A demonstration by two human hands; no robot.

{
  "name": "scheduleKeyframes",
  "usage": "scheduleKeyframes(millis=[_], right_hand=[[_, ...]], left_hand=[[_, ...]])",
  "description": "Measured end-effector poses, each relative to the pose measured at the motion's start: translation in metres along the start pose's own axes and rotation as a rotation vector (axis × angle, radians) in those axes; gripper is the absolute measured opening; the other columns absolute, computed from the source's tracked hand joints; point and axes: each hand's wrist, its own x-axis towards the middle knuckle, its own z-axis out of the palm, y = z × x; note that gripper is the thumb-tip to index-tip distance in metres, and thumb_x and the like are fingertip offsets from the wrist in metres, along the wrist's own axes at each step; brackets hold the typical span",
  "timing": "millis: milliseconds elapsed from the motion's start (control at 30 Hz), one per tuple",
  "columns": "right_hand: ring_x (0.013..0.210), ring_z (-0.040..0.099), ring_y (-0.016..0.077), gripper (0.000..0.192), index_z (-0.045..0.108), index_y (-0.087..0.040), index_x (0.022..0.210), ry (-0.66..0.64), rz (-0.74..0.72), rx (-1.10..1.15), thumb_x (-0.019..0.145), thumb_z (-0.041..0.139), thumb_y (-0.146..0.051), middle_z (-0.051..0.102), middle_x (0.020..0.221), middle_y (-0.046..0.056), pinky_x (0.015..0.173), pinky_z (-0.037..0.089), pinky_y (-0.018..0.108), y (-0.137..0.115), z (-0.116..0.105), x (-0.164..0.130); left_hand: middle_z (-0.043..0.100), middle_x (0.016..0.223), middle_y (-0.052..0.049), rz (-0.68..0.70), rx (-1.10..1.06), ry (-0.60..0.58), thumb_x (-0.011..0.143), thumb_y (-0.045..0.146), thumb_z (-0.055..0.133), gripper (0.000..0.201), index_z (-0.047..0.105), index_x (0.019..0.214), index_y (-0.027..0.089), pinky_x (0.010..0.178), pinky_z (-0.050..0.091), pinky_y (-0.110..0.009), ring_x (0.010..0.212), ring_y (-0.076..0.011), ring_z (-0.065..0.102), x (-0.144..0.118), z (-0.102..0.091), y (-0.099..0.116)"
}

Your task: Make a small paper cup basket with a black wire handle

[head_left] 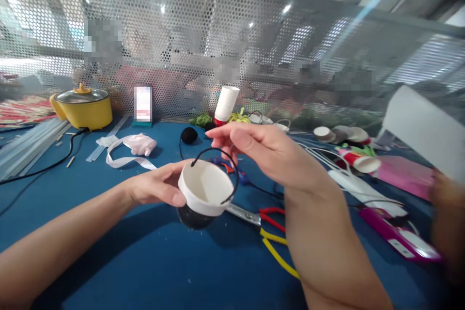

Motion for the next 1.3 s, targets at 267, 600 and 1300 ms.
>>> scheduleKeyframes(millis=[267, 600, 1300], right_hand=[[0.076, 0.058, 0.0130, 0.017, 0.064, -0.017, 0.091, 0.058, -0.130, -0.020, 0.078, 0.057, -0.027, 0.063, 0.089, 0.004, 0.065, 0.048, 0.024, 0.004, 0.011, 0.003], [0.072, 0.057, 0.0124, 0.017, 0.063, -0.018, 0.082, 0.102, -0.297, -0.328, 0.085, 0.046, -0.019, 0.062, 0.080, 0.003, 0.066, 0.045, 0.024, 0.000, 0.019, 0.002], [0.073, 0.056, 0.0123, 0.018, 0.062, -0.017, 0.080, 0.113, -0.328, -0.355, 0.085, 0.045, -0.017, 0.062, 0.080, 0.004, 0.067, 0.045, 0.024, -0.002, 0.025, 0.003]], left_hand=[[0.062, 0.102, -0.010, -0.004, -0.129, -0.011, 0.054, 0.034, 0.063, 0.059, 0.055, 0.109, 0.016, 0.080, 0.041, -0.037, 0.096, -0.0285, 0.055, 0.003, 0.004, -0.008], [0.064, 0.098, -0.013, -0.010, -0.121, -0.037, 0.054, 0.034, 0.062, 0.058, 0.058, 0.106, 0.009, 0.076, 0.042, -0.036, 0.091, -0.0303, 0.057, 0.005, 0.004, -0.012], [0.064, 0.102, -0.012, -0.024, -0.089, -0.054, 0.055, 0.034, 0.061, 0.059, 0.058, 0.108, 0.009, 0.080, 0.040, -0.038, 0.093, -0.0308, 0.057, 0.003, 0.005, -0.009]])
